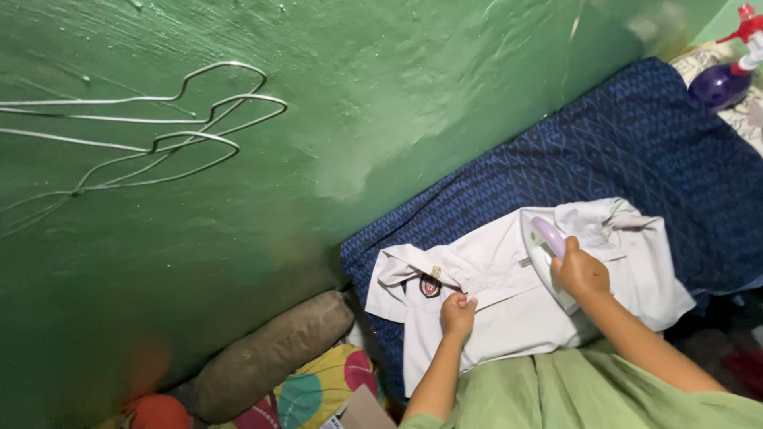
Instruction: The person irons a white t-shirt on a blue patterned cloth laid over a surface. They smooth the shirt, use a spray bottle to mist it, and iron both sides, flipping the shirt over midway. The shirt is handled one at a time and remains on the cloth throughout.
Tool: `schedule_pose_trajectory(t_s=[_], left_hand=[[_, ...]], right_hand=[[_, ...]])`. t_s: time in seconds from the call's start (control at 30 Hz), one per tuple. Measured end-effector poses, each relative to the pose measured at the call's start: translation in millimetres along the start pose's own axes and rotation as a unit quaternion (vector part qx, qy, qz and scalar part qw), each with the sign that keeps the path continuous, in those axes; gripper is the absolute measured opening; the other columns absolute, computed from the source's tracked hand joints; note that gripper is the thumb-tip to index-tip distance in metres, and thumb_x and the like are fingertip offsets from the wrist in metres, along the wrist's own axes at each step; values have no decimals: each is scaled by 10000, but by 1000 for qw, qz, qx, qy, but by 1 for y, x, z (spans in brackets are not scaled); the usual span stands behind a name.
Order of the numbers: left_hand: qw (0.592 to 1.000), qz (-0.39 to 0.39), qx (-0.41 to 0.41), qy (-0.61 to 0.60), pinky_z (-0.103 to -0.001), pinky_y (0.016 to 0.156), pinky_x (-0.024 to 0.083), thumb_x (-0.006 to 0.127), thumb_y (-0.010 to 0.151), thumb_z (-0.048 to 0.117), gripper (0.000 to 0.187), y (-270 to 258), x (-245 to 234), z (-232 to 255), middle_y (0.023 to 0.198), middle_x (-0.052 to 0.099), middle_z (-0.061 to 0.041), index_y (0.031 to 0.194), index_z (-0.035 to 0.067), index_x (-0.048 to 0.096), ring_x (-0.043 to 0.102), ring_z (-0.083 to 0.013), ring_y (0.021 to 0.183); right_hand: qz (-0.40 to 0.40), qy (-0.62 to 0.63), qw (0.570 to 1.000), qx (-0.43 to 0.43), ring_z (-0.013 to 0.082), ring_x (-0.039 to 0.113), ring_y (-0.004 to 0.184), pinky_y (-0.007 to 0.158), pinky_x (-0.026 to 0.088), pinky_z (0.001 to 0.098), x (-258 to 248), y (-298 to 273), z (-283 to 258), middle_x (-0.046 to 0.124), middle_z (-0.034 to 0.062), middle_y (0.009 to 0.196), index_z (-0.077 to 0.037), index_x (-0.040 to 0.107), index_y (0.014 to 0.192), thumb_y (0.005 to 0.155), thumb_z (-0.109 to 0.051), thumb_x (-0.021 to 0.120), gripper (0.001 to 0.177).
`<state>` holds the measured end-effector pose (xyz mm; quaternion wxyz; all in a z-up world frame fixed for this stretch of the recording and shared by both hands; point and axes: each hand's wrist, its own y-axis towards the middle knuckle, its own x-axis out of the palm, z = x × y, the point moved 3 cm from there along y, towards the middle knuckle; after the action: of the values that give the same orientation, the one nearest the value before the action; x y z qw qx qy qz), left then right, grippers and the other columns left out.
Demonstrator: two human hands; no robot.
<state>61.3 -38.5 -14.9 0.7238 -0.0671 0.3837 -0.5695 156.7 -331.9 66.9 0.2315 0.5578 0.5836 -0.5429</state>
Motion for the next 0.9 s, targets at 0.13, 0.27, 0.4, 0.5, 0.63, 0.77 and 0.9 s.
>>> schedule_pose_trajectory(t_s=[0.13, 0.27, 0.4, 0.5, 0.63, 0.77, 0.9], left_hand=[[998, -60, -5, -33, -292, 741, 550, 788, 865, 270, 276, 7, -6, -4, 871, 775, -33, 1036, 70, 705, 723, -138, 772], [993, -100, 3, -65, -283, 725, 559, 758, 890, 272, 265, 9, -5, -7, 870, 768, -39, 1033, 58, 696, 733, -135, 763], [995, -94, 17, -17, -282, 720, 537, 773, 885, 272, 247, 7, -8, -11, 871, 773, -42, 988, 51, 731, 703, -142, 785], [994, -95, 16, -49, -304, 729, 549, 742, 890, 294, 241, 11, -9, -10, 879, 769, -51, 1009, 85, 726, 715, -169, 795], [995, -97, 25, 28, -306, 779, 556, 761, 864, 328, 280, 13, -16, -9, 924, 773, -53, 1022, 97, 741, 734, -179, 837], [994, -97, 17, 49, -314, 785, 552, 777, 842, 350, 303, 4, -20, -5, 931, 771, -54, 1012, 102, 747, 726, -190, 844], [994, -113, -11, -3, -310, 779, 563, 757, 848, 352, 310, 0, -18, -8, 923, 773, -40, 1030, 103, 727, 734, -175, 840]], right_hand=[[-64, -18, 997, 32, 437, 748, 790, 753, 571, 552, 29, -56, 5, 747, 257, 854, -61, 506, 1235, 905, -356, 597, 452], [-24, 19, 998, 53, 460, 736, 808, 762, 565, 563, 38, -58, -5, 744, 270, 870, -41, 508, 1226, 927, -337, 580, 427], [22, 20, 997, 65, 471, 731, 841, 793, 564, 559, 35, -16, -26, 740, 282, 903, -27, 517, 1195, 932, -335, 593, 413], [27, 45, 996, 74, 483, 721, 862, 794, 559, 567, 38, -26, -25, 733, 285, 935, -23, 519, 1179, 908, -339, 616, 427], [-33, 58, 993, 99, 474, 732, 841, 786, 566, 566, 58, -84, -22, 735, 290, 917, -22, 506, 1197, 895, -358, 626, 468], [-11, 43, 994, 95, 474, 730, 848, 791, 567, 562, 61, -78, -38, 739, 292, 911, -27, 512, 1222, 930, -373, 609, 463], [43, 55, 994, 85, 479, 726, 854, 797, 565, 566, 52, -30, -57, 737, 293, 925, 0, 525, 1192, 959, -352, 590, 427]])
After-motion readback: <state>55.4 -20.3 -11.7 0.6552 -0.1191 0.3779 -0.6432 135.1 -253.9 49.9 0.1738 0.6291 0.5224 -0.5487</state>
